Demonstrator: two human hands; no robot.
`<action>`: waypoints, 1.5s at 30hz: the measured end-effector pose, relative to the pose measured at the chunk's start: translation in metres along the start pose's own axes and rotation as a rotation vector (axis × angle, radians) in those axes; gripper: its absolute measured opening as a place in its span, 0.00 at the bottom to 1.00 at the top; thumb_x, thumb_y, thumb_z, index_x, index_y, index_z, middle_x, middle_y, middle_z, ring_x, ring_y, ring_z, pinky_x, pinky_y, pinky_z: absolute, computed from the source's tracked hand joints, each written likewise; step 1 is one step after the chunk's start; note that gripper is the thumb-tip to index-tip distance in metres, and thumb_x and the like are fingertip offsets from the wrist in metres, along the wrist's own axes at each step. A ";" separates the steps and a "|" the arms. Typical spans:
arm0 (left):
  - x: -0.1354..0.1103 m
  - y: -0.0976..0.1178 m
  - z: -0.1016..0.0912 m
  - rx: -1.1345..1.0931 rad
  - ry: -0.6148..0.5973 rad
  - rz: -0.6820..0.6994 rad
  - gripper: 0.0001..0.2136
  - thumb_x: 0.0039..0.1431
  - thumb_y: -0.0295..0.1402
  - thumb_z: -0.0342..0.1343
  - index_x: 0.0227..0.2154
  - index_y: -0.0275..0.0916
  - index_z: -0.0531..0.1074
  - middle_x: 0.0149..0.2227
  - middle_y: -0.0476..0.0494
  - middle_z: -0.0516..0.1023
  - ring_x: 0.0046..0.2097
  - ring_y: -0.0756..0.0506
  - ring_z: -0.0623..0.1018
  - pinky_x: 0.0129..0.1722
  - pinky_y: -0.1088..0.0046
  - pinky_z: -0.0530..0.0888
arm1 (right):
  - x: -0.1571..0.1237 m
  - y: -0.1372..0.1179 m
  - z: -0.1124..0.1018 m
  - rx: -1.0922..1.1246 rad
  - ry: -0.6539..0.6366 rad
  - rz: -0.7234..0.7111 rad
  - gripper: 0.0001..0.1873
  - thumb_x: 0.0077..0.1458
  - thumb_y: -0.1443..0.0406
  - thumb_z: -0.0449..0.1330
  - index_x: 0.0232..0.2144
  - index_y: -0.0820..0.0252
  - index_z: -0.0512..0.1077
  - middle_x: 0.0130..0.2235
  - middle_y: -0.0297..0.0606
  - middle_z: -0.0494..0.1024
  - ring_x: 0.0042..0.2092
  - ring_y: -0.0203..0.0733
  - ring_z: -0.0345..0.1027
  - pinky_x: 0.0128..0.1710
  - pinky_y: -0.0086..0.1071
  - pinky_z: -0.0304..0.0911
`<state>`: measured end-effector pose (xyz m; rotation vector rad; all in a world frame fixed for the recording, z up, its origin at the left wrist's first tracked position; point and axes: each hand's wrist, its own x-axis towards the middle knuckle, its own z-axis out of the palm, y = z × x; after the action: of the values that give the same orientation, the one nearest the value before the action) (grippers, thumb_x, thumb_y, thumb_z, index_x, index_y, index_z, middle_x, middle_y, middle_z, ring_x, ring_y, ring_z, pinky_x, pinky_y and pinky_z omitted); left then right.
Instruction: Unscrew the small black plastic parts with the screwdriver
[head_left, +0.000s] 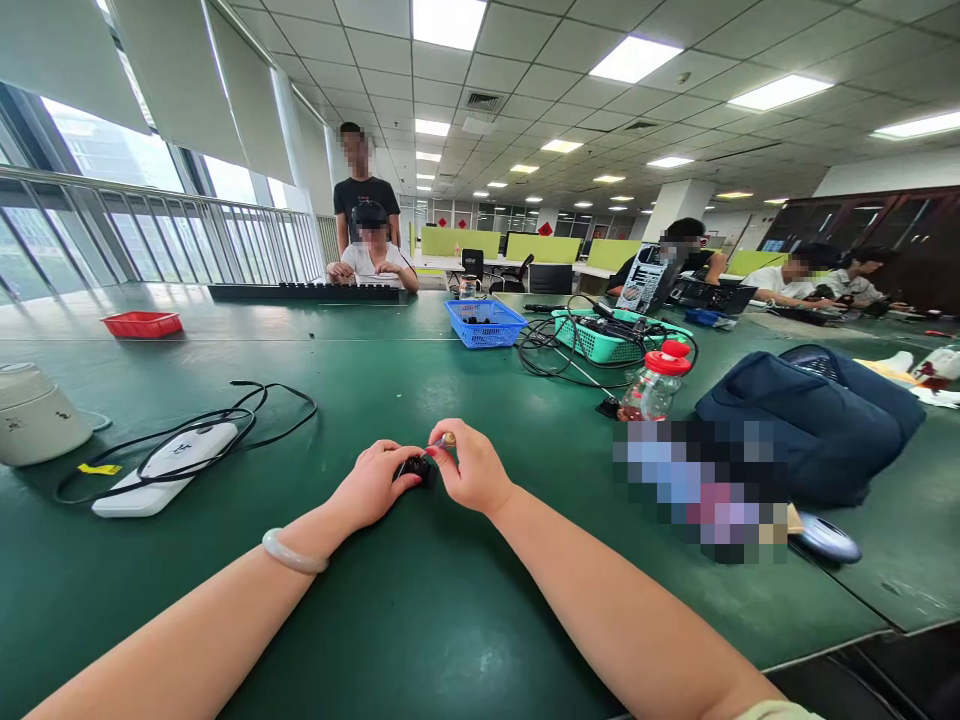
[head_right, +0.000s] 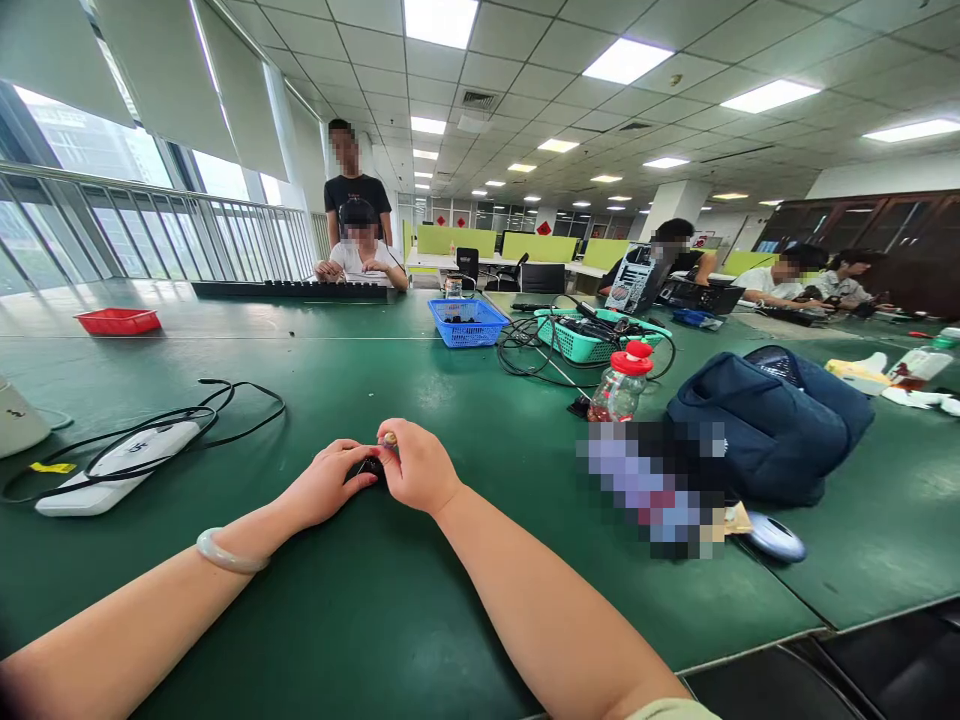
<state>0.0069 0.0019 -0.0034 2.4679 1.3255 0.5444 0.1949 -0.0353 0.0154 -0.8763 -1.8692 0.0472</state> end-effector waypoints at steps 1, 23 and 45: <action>0.000 0.001 0.000 0.005 -0.006 -0.002 0.17 0.57 0.38 0.53 0.49 0.47 0.72 0.47 0.41 0.73 0.54 0.39 0.69 0.58 0.54 0.65 | 0.000 -0.001 0.000 -0.023 -0.019 -0.042 0.03 0.57 0.65 0.51 0.36 0.56 0.63 0.32 0.38 0.74 0.32 0.40 0.69 0.36 0.33 0.66; 0.002 -0.001 0.000 0.002 -0.045 -0.034 0.17 0.58 0.41 0.52 0.50 0.46 0.70 0.50 0.40 0.71 0.56 0.39 0.66 0.60 0.53 0.62 | 0.004 0.018 0.003 0.391 0.259 0.510 0.08 0.57 0.58 0.54 0.32 0.55 0.60 0.28 0.32 0.71 0.31 0.38 0.69 0.36 0.34 0.68; 0.002 0.003 -0.002 0.009 -0.051 -0.016 0.16 0.58 0.39 0.51 0.49 0.46 0.70 0.49 0.43 0.73 0.57 0.39 0.66 0.59 0.55 0.63 | 0.009 0.029 0.002 0.590 0.307 0.713 0.08 0.53 0.61 0.58 0.30 0.54 0.61 0.26 0.28 0.70 0.29 0.36 0.69 0.32 0.32 0.69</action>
<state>0.0093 0.0019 -0.0001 2.4594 1.3301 0.4690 0.2076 -0.0076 0.0099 -1.0064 -1.0863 0.8124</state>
